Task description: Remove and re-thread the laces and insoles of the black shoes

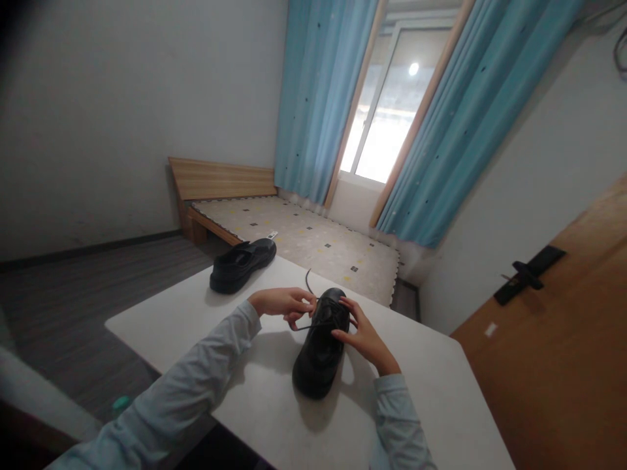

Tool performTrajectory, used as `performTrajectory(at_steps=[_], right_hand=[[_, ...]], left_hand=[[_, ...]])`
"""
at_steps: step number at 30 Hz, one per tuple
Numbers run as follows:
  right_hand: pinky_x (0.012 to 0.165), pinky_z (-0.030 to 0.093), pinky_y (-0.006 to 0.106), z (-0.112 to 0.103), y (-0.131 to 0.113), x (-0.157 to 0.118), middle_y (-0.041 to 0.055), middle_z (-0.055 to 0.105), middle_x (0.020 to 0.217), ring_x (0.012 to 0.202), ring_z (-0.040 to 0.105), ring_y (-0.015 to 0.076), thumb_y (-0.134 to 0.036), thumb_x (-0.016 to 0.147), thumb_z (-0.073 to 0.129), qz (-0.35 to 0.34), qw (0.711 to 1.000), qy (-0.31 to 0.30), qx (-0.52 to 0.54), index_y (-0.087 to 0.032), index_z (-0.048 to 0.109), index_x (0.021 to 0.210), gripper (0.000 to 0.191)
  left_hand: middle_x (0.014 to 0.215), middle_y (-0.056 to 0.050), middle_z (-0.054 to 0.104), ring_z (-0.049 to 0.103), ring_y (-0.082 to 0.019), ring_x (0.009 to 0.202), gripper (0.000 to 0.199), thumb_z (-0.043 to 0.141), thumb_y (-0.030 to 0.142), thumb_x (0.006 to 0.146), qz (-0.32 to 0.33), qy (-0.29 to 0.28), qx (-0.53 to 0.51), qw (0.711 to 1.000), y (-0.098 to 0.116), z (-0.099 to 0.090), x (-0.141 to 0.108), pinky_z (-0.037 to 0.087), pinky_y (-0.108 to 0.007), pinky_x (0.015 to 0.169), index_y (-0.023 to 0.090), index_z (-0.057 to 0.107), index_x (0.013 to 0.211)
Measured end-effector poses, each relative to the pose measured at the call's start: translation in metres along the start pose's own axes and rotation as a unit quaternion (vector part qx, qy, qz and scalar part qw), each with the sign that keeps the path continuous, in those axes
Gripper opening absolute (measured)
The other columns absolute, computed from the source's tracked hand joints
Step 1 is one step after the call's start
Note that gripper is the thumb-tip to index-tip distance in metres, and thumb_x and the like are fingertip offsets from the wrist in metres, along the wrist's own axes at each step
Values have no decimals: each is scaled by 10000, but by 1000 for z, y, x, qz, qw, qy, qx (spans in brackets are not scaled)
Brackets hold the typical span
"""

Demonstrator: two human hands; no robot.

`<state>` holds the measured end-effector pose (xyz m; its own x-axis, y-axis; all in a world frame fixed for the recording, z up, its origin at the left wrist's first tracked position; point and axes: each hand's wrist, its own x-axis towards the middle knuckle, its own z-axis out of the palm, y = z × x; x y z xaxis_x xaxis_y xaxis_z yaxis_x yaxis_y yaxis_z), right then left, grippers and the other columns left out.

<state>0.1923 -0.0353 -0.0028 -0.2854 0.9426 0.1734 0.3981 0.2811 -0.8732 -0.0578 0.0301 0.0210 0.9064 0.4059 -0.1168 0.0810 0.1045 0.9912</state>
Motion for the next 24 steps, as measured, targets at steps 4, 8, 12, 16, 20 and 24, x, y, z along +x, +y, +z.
performTrajectory(at_steps=[4, 8, 12, 16, 20, 24], right_hand=[[1044, 334, 489, 0, -1, 0, 85, 401, 1400, 1309, 363, 252, -374, 657, 752, -1, 1000, -6, -4, -304, 385, 1280, 727], [1044, 337, 488, 0, 0, 0, 82, 406, 1398, 1308, 363, 260, -373, 655, 753, -4, 1000, -7, 1, -301, 409, 1266, 705], [1044, 338, 479, 0, 1, 1, 83, 414, 1393, 1303, 370, 262, -371, 655, 753, 2, 1000, -6, -3, -289, 417, 1259, 696], [1032, 354, 471, -1, 0, 0, 78, 408, 1399, 1299, 377, 255, -378, 668, 738, 12, 1000, -6, -14, -290, 413, 1259, 680], [973, 415, 470, 0, -3, 0, 76, 404, 1401, 1288, 388, 267, -393, 674, 725, 20, 999, 0, -36, -297, 411, 1264, 675], [940, 439, 475, 2, -6, 0, 76, 426, 1382, 1269, 409, 282, -401, 668, 720, 17, 998, 11, -54, -302, 427, 1259, 668]], left_hand=[[437, 93, 378, 333, -45, 383, 314, 633, 462, 758, -20, -22, 20, 999, 0, 0, -1, 495, -258, 548, 168, 574, 852], [476, 73, 449, 367, -43, 397, 324, 624, 468, 766, -9, -19, 21, 1000, 0, 0, 0, 503, -265, 575, 160, 581, 856], [494, 64, 477, 374, -40, 394, 322, 604, 469, 776, -1, -4, 21, 1000, -1, -2, 2, 503, -265, 575, 155, 575, 845], [545, 54, 503, 373, -42, 394, 318, 623, 462, 743, -24, 57, 42, 997, -4, -6, 5, 497, -258, 515, 166, 568, 843], [581, 42, 496, 408, -55, 421, 287, 584, 415, 760, -25, 172, 104, 979, -10, -14, 11, 465, -217, 474, 154, 594, 879], [690, -28, 591, 536, -113, 543, 203, 498, 286, 817, -22, 353, 277, 893, -17, -19, 20, 482, -248, 566, 135, 610, 893]])
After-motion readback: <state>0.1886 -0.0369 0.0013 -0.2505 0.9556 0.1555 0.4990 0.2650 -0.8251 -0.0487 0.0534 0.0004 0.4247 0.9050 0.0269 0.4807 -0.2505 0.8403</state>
